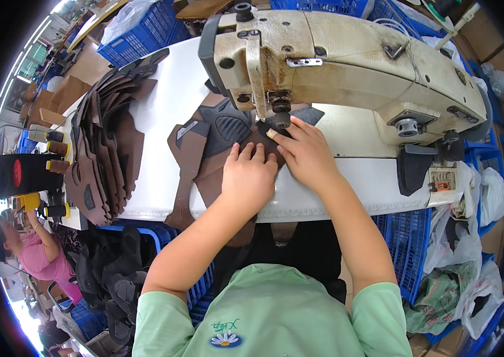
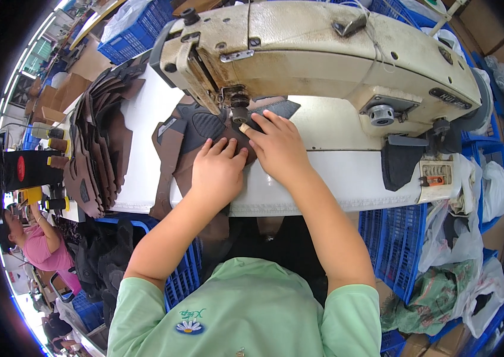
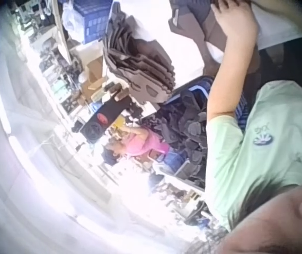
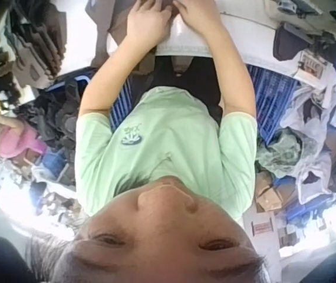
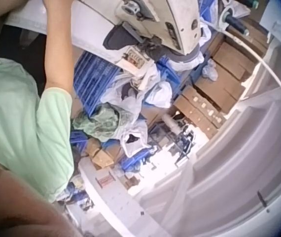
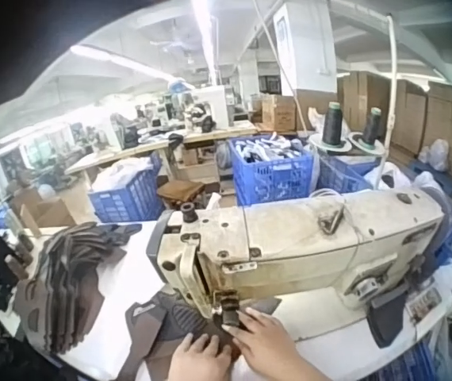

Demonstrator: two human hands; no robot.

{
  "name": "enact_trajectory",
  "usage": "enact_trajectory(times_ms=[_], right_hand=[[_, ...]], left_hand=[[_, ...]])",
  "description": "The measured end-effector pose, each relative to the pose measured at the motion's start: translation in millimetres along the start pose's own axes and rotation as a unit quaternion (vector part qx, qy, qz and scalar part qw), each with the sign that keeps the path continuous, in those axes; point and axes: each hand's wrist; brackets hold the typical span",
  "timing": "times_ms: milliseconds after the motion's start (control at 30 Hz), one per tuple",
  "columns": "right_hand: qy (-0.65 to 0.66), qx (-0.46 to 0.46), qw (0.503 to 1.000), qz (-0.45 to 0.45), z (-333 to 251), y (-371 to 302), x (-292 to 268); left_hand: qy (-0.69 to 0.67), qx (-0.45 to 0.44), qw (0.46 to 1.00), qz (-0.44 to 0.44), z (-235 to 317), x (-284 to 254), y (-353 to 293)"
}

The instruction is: Sewing together components of shoe uppers using an industrial sewing machine.

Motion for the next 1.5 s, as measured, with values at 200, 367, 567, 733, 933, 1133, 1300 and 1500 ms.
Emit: enact_trajectory(times_ms=[200, 367, 567, 733, 933, 1133, 1300, 1500], right_hand=[[0.008, -0.008, 1.0, 0.002, 11, 1, -1], [0.009, -0.004, 1.0, -0.01, 13, 2, -2], [0.011, -0.004, 1.0, -0.025, 12, 4, -4], [0.017, -0.002, 0.999, -0.028, 18, 6, -1], [0.008, 0.004, 0.999, -0.049, 20, 8, -1], [0.018, 0.015, 0.998, -0.058, 20, 13, -5], [0.013, 0.006, 0.998, -0.06, 22, 12, -6], [0.021, 0.009, 0.998, -0.059, 19, 15, -6]], left_hand=[[-0.049, 0.061, 0.996, 0.031, -9, 3, 5], [-0.079, 0.078, 0.993, 0.03, -15, -1, 5], [-0.069, 0.103, 0.992, 0.033, -18, 5, 1], [-0.066, 0.11, 0.991, 0.039, -17, 7, 3], [-0.058, 0.119, 0.991, 0.028, -17, 8, 3], [-0.046, 0.127, 0.99, 0.036, -16, 11, 3], [-0.053, 0.13, 0.989, 0.038, -16, 12, 2], [-0.058, 0.122, 0.99, 0.04, -16, 9, 2]])
Point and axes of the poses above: each hand's wrist, its own y-axis towards the middle knuckle, its own x-axis out of the palm, z = x × y, and after that the axes turned 5 degrees about z, right-handed
